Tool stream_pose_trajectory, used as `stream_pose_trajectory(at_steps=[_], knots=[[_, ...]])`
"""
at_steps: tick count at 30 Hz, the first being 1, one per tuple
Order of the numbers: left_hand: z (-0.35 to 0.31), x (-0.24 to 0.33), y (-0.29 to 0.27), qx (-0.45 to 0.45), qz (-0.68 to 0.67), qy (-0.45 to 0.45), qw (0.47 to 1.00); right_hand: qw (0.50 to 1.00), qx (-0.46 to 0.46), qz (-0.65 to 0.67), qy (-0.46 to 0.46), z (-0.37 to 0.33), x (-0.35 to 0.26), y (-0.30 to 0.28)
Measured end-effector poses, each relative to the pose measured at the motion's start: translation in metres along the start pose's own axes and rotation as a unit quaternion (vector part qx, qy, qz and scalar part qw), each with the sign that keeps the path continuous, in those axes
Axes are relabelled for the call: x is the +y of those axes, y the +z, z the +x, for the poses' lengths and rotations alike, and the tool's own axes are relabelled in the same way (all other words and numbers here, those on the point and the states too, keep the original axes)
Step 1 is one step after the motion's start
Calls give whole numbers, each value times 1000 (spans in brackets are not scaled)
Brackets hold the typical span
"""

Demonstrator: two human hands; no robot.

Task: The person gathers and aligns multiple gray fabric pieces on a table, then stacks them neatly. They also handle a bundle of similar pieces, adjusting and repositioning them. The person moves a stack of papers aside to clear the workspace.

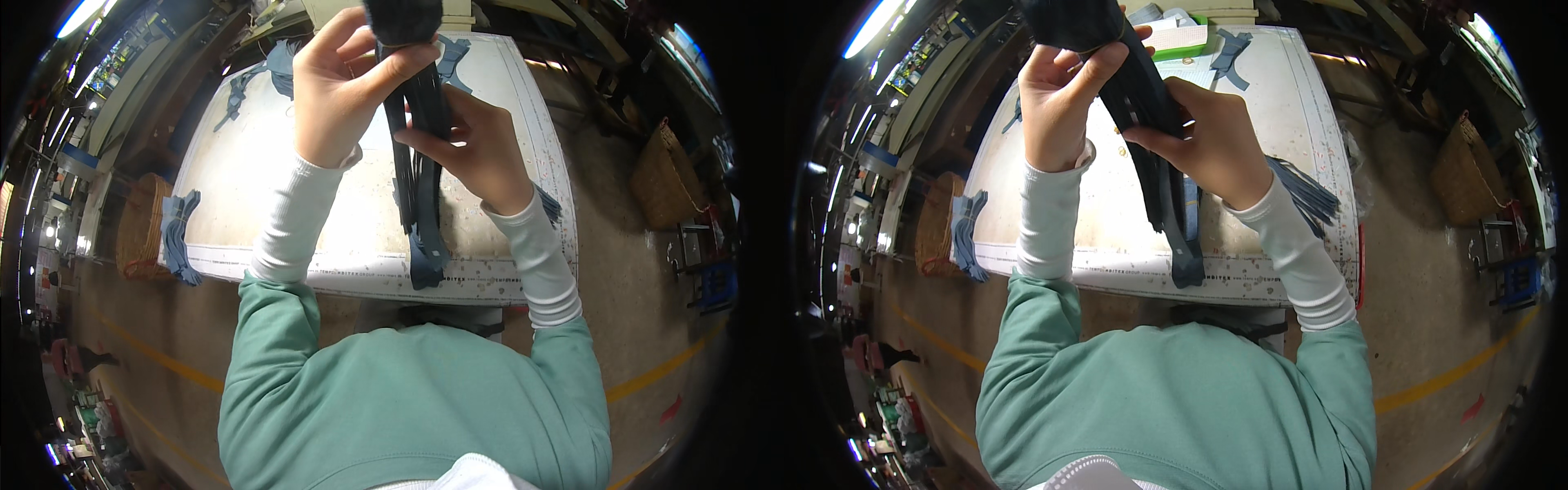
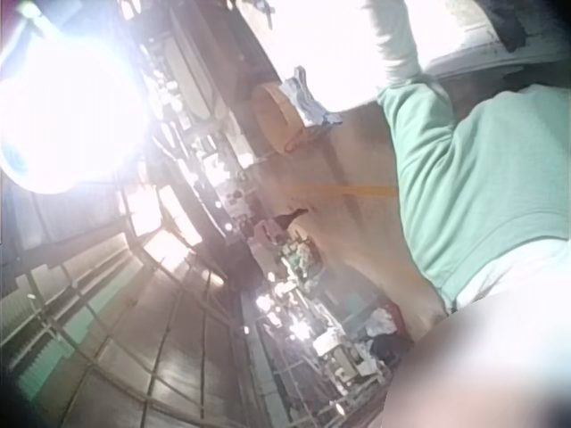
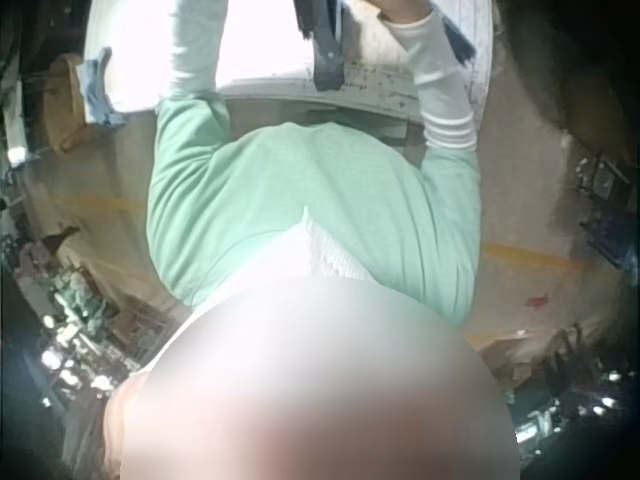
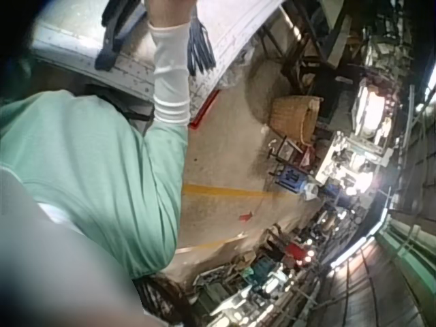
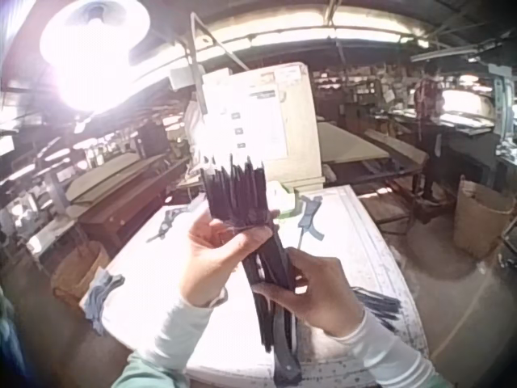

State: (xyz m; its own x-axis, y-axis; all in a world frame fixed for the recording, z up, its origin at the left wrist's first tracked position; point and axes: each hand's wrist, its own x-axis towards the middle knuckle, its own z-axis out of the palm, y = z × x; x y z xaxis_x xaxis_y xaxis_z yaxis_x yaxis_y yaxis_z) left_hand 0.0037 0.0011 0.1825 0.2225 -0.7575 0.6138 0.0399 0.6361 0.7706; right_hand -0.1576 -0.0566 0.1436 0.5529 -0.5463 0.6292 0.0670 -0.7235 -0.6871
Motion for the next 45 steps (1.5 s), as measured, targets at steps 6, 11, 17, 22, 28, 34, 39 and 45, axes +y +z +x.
stream_pose_trajectory(at_steps=[6,11,17,22,28,34,39,45], knots=[[-1,-2,0,-76,-5,15,997,997,-30,63,41,-3,-5,-7],[2,0,-3,-29,18,78,996,996,19,90,20,-6,-8,-11],[-2,-3,10,-19,-42,40,998,903,-108,397,122,-1,-13,-16],[7,-21,12,28,82,125,988,923,-76,334,177,-8,-23,-20],[-4,-25,8,79,151,50,984,969,47,208,127,-8,-12,18],[4,-3,16,17,77,31,996,947,-44,269,167,-10,-11,2],[4,7,17,21,40,-8,999,886,-69,412,200,-12,-18,1],[2,7,13,10,-111,-51,992,977,71,179,94,-14,-15,19]])
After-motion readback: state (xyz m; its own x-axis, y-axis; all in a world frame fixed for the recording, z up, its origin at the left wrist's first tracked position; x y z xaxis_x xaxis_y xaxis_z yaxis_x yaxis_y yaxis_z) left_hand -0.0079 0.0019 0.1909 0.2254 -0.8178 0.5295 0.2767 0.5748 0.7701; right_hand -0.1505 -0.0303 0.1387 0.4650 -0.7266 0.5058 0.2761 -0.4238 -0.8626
